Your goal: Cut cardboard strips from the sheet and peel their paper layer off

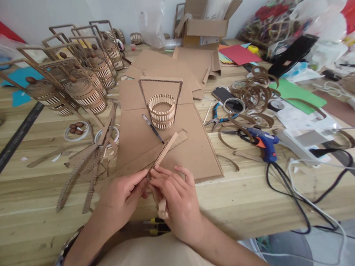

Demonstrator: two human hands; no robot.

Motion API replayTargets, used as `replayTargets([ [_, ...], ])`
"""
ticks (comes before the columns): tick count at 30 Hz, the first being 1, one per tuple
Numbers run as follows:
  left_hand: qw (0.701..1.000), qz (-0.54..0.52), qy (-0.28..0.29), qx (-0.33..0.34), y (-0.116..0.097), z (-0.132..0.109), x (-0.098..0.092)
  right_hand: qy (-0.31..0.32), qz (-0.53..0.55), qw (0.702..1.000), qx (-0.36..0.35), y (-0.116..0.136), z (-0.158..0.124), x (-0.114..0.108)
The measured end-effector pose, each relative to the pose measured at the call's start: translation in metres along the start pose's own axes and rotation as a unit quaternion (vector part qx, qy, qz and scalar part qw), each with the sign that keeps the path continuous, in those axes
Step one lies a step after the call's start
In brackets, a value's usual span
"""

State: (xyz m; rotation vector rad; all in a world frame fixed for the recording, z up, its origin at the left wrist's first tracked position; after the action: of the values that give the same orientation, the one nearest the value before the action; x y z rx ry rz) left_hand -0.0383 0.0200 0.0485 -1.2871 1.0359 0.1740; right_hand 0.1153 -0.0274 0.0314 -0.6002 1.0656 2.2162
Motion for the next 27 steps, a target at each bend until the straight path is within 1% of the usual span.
replayTargets([
  [6,1.000,-0.005,0.004,0.031,0.0040,-0.0017,-0.0070,-0.035,0.038,0.998,0.022,0.0019,0.0011,-0.0017],
  [8,0.999,-0.007,0.008,0.031,0.0044,-0.0009,-0.0087,-0.045,0.050,0.997,0.027,0.0021,0.0012,-0.0016],
  [12,0.999,0.004,0.040,-0.011,0.0023,0.0021,-0.0075,-0.038,0.056,0.997,0.028,0.0018,0.0012,0.0001],
  [14,0.998,0.001,0.047,-0.034,0.0004,0.0034,-0.0061,-0.028,0.053,0.998,0.025,0.0009,0.0013,0.0009],
  [16,0.998,0.006,0.039,-0.044,-0.0015,0.0041,-0.0053,-0.023,0.034,0.999,0.020,-0.0004,0.0016,0.0012],
  [19,0.999,0.019,0.023,-0.033,-0.0038,0.0040,-0.0046,-0.025,0.006,1.000,0.012,-0.0018,0.0023,0.0008],
  [24,1.000,-0.010,-0.009,0.005,-0.0050,0.0029,-0.0044,-0.033,0.014,0.999,0.011,-0.0013,0.0029,-0.0009],
  [27,1.000,-0.024,-0.004,0.009,-0.0027,0.0025,-0.0069,-0.037,0.029,0.999,0.024,-0.0017,0.0028,-0.0016],
])
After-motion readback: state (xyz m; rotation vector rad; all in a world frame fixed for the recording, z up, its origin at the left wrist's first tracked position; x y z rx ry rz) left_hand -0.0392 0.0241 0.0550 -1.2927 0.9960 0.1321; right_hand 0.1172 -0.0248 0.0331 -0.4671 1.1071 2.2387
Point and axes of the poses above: each hand's wrist, its own z-axis towards the middle knuckle, its own x-axis out of the palm, y = z × x, the point moved 1 cm from there along z, towards the middle knuckle, and after that the axes turned 3 degrees about z, right-handed, at the moved point
